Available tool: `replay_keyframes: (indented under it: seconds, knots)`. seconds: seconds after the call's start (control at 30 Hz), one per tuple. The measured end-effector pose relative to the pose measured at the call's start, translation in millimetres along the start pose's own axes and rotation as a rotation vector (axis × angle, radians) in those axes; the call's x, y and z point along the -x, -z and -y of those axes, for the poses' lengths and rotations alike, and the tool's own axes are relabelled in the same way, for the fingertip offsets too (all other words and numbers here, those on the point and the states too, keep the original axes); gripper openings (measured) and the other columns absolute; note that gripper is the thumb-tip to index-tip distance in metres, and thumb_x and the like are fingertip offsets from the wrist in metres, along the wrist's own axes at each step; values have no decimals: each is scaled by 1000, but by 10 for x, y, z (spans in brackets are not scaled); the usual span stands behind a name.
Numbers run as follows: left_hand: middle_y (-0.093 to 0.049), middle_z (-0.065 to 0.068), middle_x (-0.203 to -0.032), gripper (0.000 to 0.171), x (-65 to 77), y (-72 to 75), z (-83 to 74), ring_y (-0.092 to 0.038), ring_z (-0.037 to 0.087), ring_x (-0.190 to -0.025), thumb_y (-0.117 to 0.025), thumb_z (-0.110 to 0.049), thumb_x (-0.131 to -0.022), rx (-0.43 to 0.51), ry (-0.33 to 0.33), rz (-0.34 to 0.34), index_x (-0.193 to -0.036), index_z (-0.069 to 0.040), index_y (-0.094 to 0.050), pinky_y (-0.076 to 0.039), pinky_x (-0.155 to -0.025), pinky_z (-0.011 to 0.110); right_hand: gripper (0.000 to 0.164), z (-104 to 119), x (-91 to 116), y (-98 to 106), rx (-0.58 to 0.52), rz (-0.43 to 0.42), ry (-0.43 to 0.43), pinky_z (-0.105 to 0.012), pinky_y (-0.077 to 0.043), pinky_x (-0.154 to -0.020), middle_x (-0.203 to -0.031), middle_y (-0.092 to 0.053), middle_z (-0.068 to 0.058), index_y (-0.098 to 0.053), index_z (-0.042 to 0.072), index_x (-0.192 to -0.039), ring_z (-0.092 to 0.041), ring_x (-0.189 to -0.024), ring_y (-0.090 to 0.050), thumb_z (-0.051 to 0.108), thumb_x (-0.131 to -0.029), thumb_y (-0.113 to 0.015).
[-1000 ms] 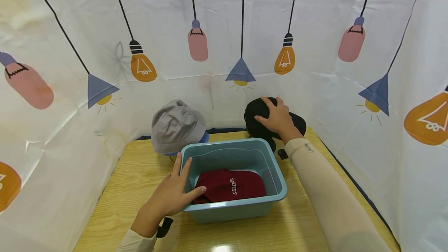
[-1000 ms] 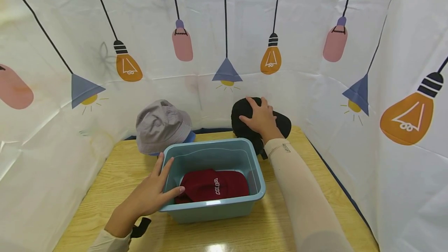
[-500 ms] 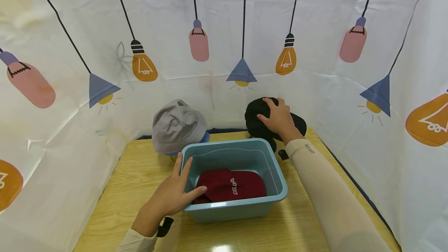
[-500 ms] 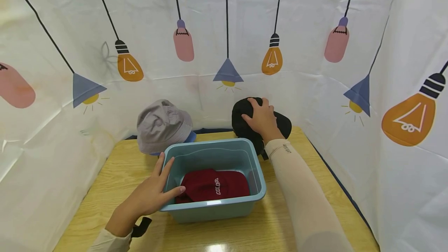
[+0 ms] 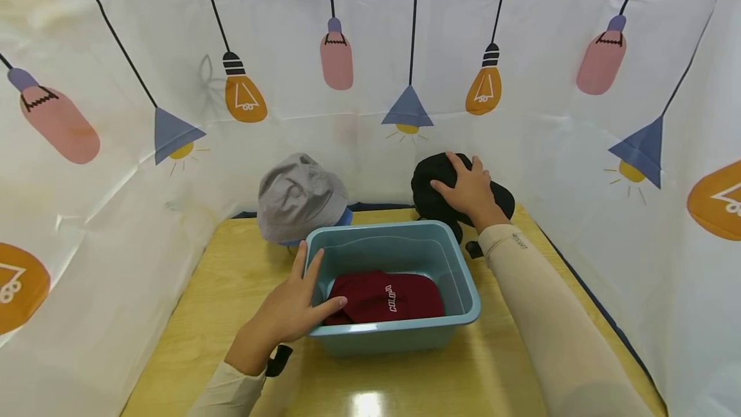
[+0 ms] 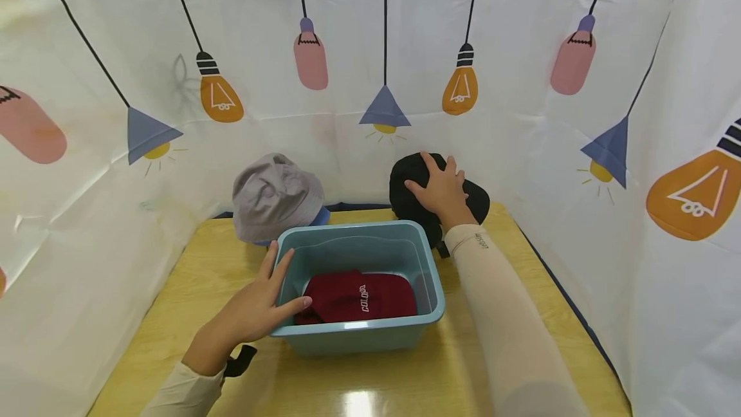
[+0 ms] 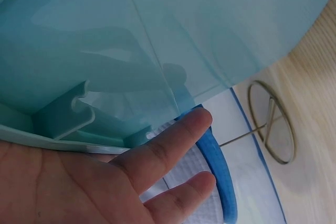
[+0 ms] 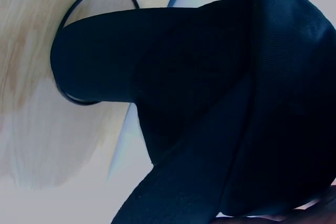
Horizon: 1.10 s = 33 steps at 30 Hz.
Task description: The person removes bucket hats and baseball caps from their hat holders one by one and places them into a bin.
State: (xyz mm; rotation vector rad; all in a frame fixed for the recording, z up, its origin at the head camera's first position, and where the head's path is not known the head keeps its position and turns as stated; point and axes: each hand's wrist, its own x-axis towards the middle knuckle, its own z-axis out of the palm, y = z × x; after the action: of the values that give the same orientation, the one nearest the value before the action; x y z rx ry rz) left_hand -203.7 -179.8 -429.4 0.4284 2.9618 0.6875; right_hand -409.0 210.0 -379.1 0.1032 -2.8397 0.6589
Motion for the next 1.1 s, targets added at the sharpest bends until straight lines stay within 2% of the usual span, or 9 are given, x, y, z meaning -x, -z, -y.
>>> replay_keyframes:
  seconds: [0.17, 0.3, 0.53, 0.83, 1.1]
  knots:
    - [14, 11, -174, 105, -33, 26, -5, -74, 25, -97, -51, -79, -93, -3, -6, 2, -169, -19, -9, -58, -74, 39, 84, 15, -9, 51, -6, 0, 16, -79, -39, -100, -162, -19, -36, -21, 35, -166, -67, -131, -40, 62, -97, -60]
    - [14, 12, -174, 106, -27, 23, -4, -73, 26, -99, -50, -81, -92, 0, -4, 4, -169, -21, -8, -58, -75, 40, 81, 10, -7, 45, 15, -27, 17, -75, -45, -96, -155, -29, -36, -27, 34, -164, -63, -125, -47, 63, -96, -61]
    - [14, 11, -174, 105, -38, 4, -13, -74, 22, -91, -51, -80, -92, -13, -2, -2, -169, -22, -8, -57, -72, 37, 78, -23, 0, 40, 27, -87, 11, -72, -49, -91, -148, -37, -34, -35, 33, -161, -58, -124, -48, 64, -95, -62]
    - [19, 7, -173, 105, -25, 32, -43, -61, 9, -62, -52, -78, -93, 23, 20, 32, -168, -24, -3, -48, -56, 30, 71, 16, 10, 79, 32, -145, 24, -71, -49, -94, -144, -44, -33, -46, 24, -154, -54, -123, -51, 59, -96, -64]
    - [21, 3, -173, 104, 1, 29, -46, -58, 9, -59, -54, -76, -93, 48, 44, 48, -168, -26, -2, -46, -53, 30, 68, 7, 6, 89, 33, -198, 38, -69, -49, -96, -143, -45, -33, -49, 22, -151, -55, -121, -53, 56, -96, -67]
